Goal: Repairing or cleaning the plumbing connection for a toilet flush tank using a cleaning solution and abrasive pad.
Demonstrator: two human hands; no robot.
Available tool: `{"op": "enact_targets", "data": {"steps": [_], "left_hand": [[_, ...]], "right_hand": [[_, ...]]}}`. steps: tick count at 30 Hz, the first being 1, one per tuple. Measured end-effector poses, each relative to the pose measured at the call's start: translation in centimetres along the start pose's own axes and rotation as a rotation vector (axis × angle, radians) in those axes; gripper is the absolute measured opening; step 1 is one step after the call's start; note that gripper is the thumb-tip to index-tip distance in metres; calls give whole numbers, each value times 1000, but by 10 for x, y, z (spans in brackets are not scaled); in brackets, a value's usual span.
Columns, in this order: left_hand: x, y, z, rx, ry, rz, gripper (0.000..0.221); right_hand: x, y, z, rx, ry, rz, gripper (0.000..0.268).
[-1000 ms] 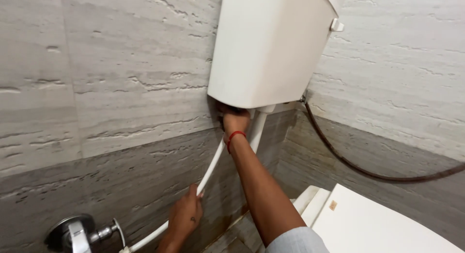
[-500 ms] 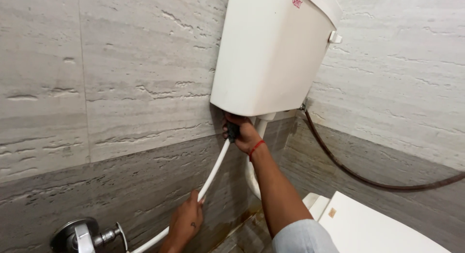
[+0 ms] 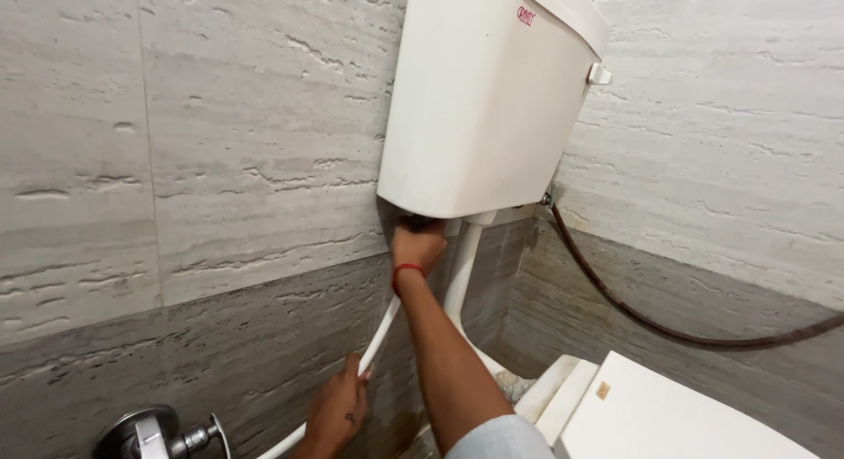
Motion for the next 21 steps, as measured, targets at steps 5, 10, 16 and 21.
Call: {"op": "enact_targets", "data": {"steps": [5, 10, 16, 21], "left_hand": [[-1, 3, -3, -15, -18, -35, 20], [-4, 1, -8, -66, 36, -26, 16], [-2, -1, -1, -66, -21, -63, 21], [-1, -6, 1, -42, 13, -4, 21]], "right_hand": [[27, -26, -66, 403, 888, -160, 15], [13, -25, -75, 387, 1338, -346, 13], [5, -21, -65, 380, 1295, -413, 16], [1, -10, -42, 384, 787, 17, 22]]}}
Point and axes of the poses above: each hand's wrist, its own x-axis towards the middle knuckle, its own z-axis out of the back of the hand, y = z × x, the point moved 10 cm from there along x, towards the middle knuckle, and after that the axes turned 15 degrees about -z, right-handed, at the moved point
